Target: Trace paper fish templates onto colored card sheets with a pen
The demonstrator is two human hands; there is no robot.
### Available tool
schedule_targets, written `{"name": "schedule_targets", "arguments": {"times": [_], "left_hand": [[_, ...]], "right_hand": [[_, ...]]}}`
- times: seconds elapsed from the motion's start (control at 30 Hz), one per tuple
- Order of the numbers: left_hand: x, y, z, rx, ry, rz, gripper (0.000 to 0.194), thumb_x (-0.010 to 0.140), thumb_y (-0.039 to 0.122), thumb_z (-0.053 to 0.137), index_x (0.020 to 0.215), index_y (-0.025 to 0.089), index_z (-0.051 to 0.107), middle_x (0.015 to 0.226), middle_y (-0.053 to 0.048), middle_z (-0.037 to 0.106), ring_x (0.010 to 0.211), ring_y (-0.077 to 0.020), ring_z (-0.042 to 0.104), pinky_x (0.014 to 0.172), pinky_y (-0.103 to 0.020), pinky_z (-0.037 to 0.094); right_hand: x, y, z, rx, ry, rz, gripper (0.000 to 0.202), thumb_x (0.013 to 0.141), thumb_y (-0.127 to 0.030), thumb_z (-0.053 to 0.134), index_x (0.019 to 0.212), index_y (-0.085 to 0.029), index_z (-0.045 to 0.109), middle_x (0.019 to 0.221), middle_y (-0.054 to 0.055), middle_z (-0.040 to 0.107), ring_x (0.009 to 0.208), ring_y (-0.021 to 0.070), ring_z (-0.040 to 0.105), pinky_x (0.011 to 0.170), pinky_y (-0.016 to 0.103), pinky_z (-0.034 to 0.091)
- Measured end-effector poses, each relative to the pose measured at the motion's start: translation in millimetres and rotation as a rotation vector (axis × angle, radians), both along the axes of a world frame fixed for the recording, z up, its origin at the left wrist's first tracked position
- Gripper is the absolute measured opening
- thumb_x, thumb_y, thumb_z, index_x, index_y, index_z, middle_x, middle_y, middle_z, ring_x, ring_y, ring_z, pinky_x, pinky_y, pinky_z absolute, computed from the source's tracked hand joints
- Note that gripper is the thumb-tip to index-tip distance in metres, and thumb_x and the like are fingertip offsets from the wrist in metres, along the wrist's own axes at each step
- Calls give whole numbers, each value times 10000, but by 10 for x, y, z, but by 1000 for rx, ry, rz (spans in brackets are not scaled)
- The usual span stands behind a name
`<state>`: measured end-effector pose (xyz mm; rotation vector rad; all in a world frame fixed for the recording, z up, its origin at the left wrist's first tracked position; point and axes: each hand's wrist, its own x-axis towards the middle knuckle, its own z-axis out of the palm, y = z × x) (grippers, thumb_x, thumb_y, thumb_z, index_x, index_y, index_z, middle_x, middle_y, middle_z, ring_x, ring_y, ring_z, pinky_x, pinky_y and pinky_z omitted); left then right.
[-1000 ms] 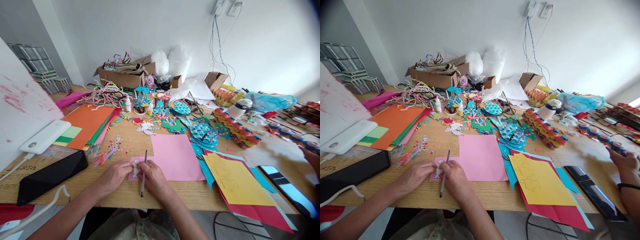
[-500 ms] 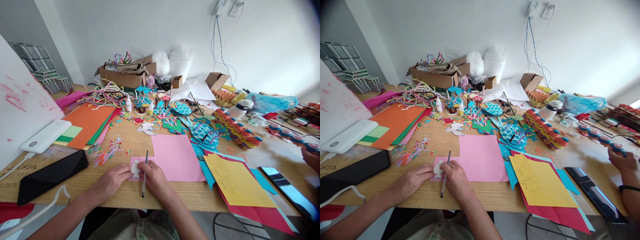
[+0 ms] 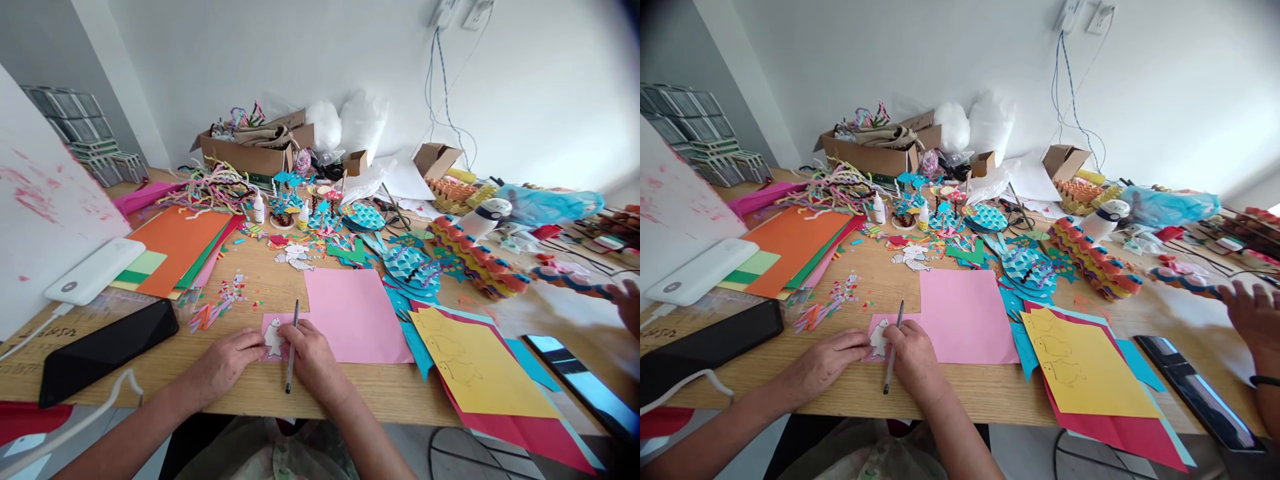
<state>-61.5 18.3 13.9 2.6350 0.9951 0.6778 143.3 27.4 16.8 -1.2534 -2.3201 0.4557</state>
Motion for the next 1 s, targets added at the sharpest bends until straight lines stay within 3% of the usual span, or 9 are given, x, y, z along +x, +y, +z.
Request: {"name": "schedule_targets", "arguments": {"times": [0.23,0.43,0.63,1.0], "left_hand": [[-31,78,76,-32,-17,-4,376,871,66,301,999,191,632,1015,-38,654,971,-133,592,862,-256,493],[-155,246,250,1,-102,177,388,813,40,290,946,186,624,973,-38,648,918,-133,602,811,-258,492],[-40,107,180,-32,-31,-9,371,866,70,310,911,208,651,925,-26,655,912,-139,580,802,-260,489],[10,-18,90,-14,-4,-62,317,938,159,329,993,191,640,972,-24,643,942,-137,562,858,-249,475]], "right_hand": [[-1,5,-2,-2,-6,3,202,799,-38,499,900,-180,603,800,53,619,799,173,532,686,242,418],[-3,17,33,-17,-17,0,205,804,-37,491,896,-176,609,780,47,608,763,161,533,666,231,409],[1,31,45,-12,-26,10,207,800,-34,491,896,-179,604,768,39,607,750,159,528,652,227,399],[11,24,49,-22,-31,16,196,798,-30,505,902,-163,604,782,50,611,769,167,526,663,230,401]]}}
